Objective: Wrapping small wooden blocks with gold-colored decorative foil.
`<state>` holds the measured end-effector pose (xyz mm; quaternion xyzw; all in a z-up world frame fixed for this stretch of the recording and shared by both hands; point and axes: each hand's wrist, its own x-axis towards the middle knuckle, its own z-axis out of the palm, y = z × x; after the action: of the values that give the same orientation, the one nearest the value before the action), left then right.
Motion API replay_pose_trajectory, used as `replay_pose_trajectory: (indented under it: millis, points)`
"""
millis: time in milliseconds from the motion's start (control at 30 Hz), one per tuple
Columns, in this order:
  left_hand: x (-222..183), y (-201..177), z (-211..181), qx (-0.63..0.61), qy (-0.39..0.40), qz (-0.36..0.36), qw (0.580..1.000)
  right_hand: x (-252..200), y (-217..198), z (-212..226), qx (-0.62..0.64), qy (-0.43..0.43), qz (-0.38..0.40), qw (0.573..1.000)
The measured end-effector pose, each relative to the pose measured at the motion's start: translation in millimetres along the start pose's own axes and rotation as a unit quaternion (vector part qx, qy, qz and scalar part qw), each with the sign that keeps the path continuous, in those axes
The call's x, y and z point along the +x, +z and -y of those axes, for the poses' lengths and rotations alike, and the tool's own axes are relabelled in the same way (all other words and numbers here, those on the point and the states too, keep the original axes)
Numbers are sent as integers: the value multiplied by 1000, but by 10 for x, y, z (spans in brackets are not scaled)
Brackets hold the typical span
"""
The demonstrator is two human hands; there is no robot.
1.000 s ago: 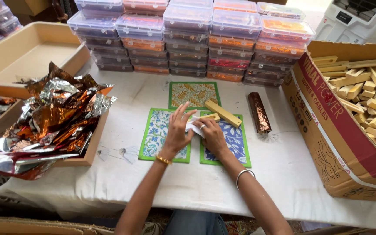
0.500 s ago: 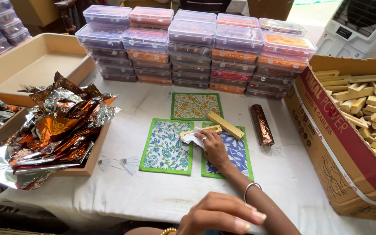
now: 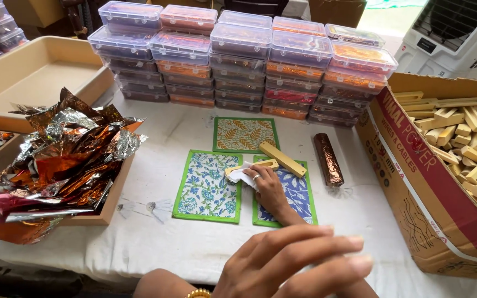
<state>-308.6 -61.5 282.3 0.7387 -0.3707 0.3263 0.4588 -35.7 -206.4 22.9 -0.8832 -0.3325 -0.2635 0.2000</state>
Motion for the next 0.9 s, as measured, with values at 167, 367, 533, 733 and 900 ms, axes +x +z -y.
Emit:
replay_pose_trajectory:
  millis: [167,367,533,733,900]
  points:
    - [267,-110,268,-12,52,44,998,88,-424,355,20,7,13,1000]
    - [292,660,1864,84,-63,146,984,-44,-174,128,308,61,48,948]
    - [-251,938,3594,187,-61,191,962,-14,-57,4,47,35,13,998]
    - [-737,874,4013,86,-239,186,949,-2,-34,-87,30,101,-41,994]
    - [-823,1026,3990,162,-212,145,953,18,-60,-25,-47,132,-64,988]
